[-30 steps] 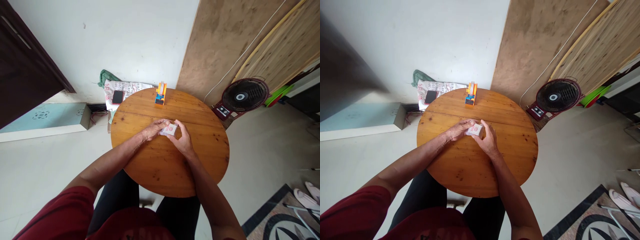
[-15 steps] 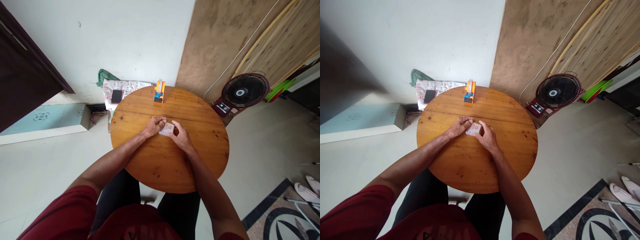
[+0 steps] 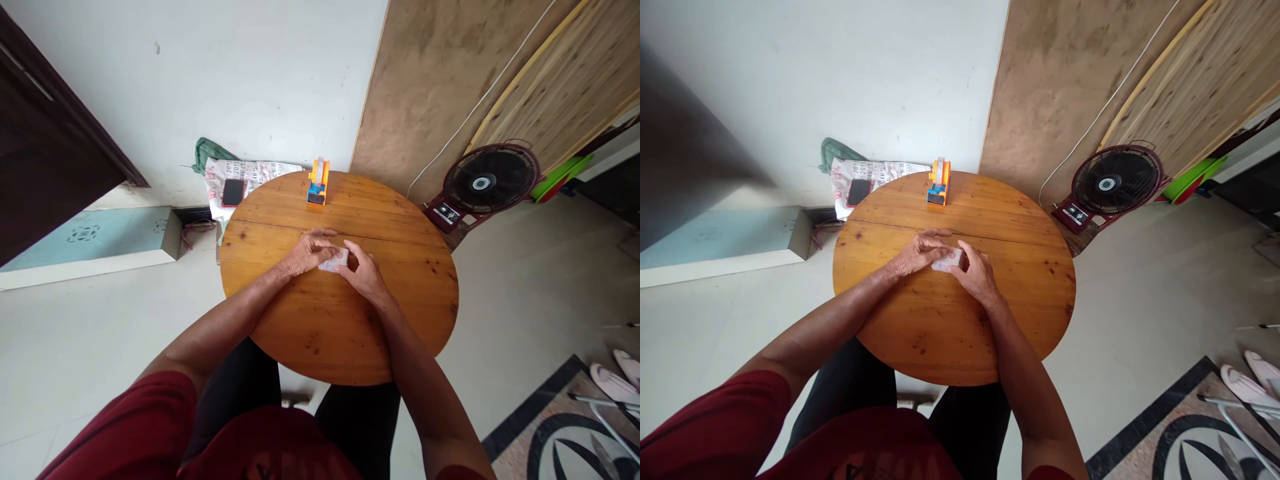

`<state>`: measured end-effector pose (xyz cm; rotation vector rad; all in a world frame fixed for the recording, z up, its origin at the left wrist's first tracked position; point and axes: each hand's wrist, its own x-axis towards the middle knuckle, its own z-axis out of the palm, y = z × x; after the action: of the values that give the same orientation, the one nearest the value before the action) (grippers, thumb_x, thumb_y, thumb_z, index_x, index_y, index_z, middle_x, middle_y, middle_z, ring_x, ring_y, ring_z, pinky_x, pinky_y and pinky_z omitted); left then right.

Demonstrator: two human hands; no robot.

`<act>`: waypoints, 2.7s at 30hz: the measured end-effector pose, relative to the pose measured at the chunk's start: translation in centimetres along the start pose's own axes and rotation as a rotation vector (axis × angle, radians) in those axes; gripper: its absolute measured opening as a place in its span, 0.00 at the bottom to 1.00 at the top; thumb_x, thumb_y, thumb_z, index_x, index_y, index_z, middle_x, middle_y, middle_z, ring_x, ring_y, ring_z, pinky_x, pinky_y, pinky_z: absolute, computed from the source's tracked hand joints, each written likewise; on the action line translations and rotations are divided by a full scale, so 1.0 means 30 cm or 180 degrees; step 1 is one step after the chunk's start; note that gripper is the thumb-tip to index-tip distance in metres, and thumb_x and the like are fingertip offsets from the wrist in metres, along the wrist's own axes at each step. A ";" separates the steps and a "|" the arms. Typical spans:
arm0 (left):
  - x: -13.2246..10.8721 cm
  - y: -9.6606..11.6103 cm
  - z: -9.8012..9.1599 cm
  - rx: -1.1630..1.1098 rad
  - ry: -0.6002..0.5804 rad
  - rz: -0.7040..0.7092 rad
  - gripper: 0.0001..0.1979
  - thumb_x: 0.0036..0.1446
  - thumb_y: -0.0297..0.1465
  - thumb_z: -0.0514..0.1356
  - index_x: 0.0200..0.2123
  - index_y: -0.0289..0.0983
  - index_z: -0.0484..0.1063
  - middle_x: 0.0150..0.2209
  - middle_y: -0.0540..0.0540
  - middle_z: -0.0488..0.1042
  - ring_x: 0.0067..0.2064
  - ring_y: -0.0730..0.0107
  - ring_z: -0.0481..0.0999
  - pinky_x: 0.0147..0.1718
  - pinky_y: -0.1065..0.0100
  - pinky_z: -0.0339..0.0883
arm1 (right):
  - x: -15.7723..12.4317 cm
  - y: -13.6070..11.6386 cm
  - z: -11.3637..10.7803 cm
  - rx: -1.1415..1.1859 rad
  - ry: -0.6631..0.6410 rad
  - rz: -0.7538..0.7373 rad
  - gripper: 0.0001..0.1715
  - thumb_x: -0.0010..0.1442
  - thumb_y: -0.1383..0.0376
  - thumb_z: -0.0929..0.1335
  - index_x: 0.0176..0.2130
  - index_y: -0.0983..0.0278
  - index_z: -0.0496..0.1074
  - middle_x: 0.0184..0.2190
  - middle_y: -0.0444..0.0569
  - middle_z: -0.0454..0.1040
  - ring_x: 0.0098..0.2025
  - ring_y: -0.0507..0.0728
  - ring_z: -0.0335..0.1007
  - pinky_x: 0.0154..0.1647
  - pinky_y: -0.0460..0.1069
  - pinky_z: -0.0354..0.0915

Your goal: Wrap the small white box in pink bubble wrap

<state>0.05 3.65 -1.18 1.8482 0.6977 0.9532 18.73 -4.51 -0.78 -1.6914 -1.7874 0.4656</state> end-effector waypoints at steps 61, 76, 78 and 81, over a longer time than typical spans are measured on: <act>0.059 -0.075 0.014 0.0208 0.1192 -0.1229 0.10 0.56 0.26 0.61 0.40 0.35 0.80 0.38 0.43 0.81 0.39 0.67 0.77 0.46 0.66 0.71 | 0.026 0.143 -0.029 -0.2040 0.0301 0.0928 0.36 0.68 0.55 0.52 0.65 0.70 0.61 0.68 0.62 0.59 0.70 0.67 0.51 0.66 0.67 0.50; -0.022 0.096 -0.037 -0.0211 0.1003 -0.1055 0.09 0.58 0.27 0.59 0.38 0.34 0.79 0.35 0.44 0.81 0.37 0.68 0.78 0.41 0.67 0.71 | 0.024 0.148 -0.042 -0.2052 0.0306 0.0852 0.35 0.67 0.54 0.52 0.63 0.68 0.64 0.67 0.59 0.61 0.68 0.67 0.56 0.64 0.67 0.53; -0.088 0.147 -0.126 -0.0510 0.0948 -0.0422 0.08 0.59 0.30 0.60 0.37 0.35 0.79 0.38 0.44 0.80 0.40 0.68 0.78 0.43 0.67 0.71 | 0.021 0.157 -0.045 -0.2033 0.0302 0.0823 0.35 0.67 0.53 0.52 0.62 0.67 0.65 0.67 0.58 0.62 0.67 0.68 0.57 0.64 0.67 0.53; -0.175 0.134 -0.364 -0.0264 0.1852 0.0013 0.10 0.59 0.34 0.60 0.38 0.36 0.78 0.41 0.43 0.80 0.45 0.65 0.77 0.49 0.65 0.69 | 0.018 0.165 -0.047 -0.1999 0.0340 0.0825 0.36 0.66 0.52 0.51 0.62 0.67 0.65 0.67 0.58 0.62 0.67 0.68 0.58 0.64 0.67 0.54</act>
<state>-11.64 2.95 3.88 1.4990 0.9790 1.5217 23.43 -3.63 -2.80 -2.3376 -1.7469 -0.1065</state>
